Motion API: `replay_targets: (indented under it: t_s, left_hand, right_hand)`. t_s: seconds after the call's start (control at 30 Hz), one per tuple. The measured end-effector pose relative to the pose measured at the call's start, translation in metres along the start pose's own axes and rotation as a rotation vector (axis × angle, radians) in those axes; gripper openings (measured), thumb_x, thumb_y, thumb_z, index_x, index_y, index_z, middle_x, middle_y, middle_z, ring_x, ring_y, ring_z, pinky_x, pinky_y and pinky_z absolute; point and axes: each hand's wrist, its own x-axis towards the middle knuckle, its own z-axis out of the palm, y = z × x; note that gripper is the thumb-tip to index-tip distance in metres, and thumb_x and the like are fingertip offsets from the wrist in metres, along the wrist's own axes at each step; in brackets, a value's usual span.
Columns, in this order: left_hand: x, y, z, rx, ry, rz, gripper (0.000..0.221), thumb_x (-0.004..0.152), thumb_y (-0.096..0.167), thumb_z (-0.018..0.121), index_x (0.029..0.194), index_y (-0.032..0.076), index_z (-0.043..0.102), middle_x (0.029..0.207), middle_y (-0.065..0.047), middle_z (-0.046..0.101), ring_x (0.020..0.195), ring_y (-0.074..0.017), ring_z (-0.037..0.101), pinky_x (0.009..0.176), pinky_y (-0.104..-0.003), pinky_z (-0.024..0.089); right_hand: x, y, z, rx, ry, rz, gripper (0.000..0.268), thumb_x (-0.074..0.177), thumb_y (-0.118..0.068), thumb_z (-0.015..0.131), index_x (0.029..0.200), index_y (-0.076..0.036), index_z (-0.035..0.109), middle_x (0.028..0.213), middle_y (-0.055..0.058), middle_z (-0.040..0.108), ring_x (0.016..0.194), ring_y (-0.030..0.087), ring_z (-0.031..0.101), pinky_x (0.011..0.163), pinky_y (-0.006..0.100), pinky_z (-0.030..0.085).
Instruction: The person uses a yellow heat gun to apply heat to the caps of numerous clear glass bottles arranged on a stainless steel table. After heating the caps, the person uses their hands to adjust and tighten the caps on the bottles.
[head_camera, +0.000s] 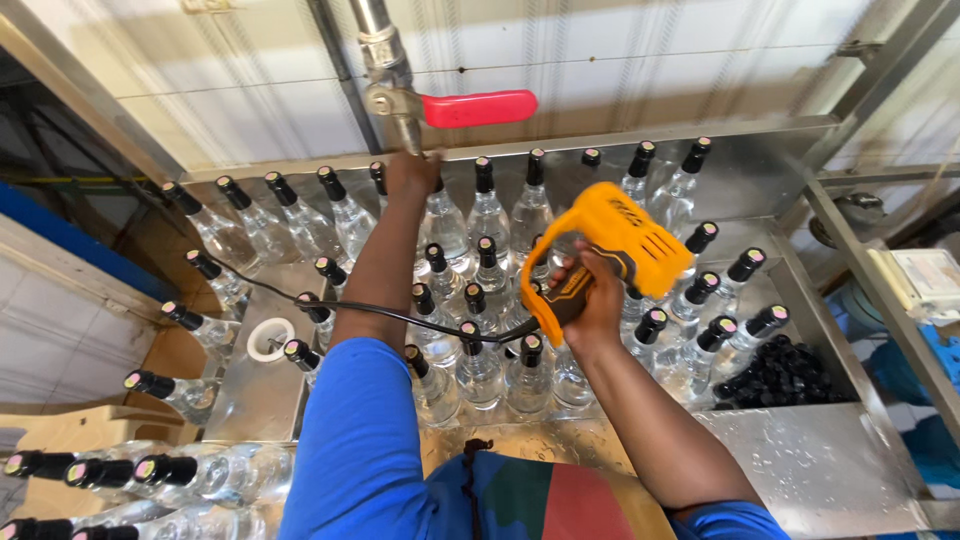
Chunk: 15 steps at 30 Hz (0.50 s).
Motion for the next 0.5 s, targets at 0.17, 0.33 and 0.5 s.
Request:
replay_targets:
  t_s: [0.17, 0.33, 0.5]
  left_hand:
    - [0.006, 0.0, 0.011, -0.011, -0.094, -0.006, 0.063, 0.087, 0.057, 0.089, 0.115, 0.001, 0.082, 0.112, -0.022, 0.082, 0.117, -0.0408, 0.078, 0.097, -0.05, 0.066]
    - [0.017, -0.006, -0.01, -0.097, -0.29, 0.106, 0.052, 0.088, 0.045, 0.094, 0.131, 0.019, 0.081, 0.126, -0.022, 0.079, 0.122, -0.0419, 0.076, 0.103, -0.052, 0.061]
    - [0.026, -0.012, -0.012, 0.121, -0.384, 0.5, 0.032, 0.097, 0.028, 0.084, 0.126, 0.015, 0.081, 0.124, -0.011, 0.082, 0.126, -0.0399, 0.074, 0.109, -0.054, 0.055]
  right_hand:
    - [-0.015, 0.015, -0.005, -0.047, 0.014, -0.074, 0.027, 0.1, -0.017, 0.069, 0.124, -0.005, 0.071, 0.085, 0.014, 0.069, 0.069, 0.029, 0.075, 0.062, 0.041, 0.066]
    - [-0.01, 0.036, 0.002, -0.115, -0.001, 0.103, 0.028, 0.099, -0.014, 0.07, 0.124, 0.0, 0.072, 0.082, 0.017, 0.07, 0.07, 0.032, 0.077, 0.064, 0.044, 0.069]
    - [-0.001, 0.049, 0.031, -0.147, 0.015, 0.251, 0.02, 0.097, -0.013, 0.077, 0.113, -0.001, 0.076, 0.083, 0.015, 0.074, 0.069, 0.03, 0.079, 0.064, 0.042, 0.069]
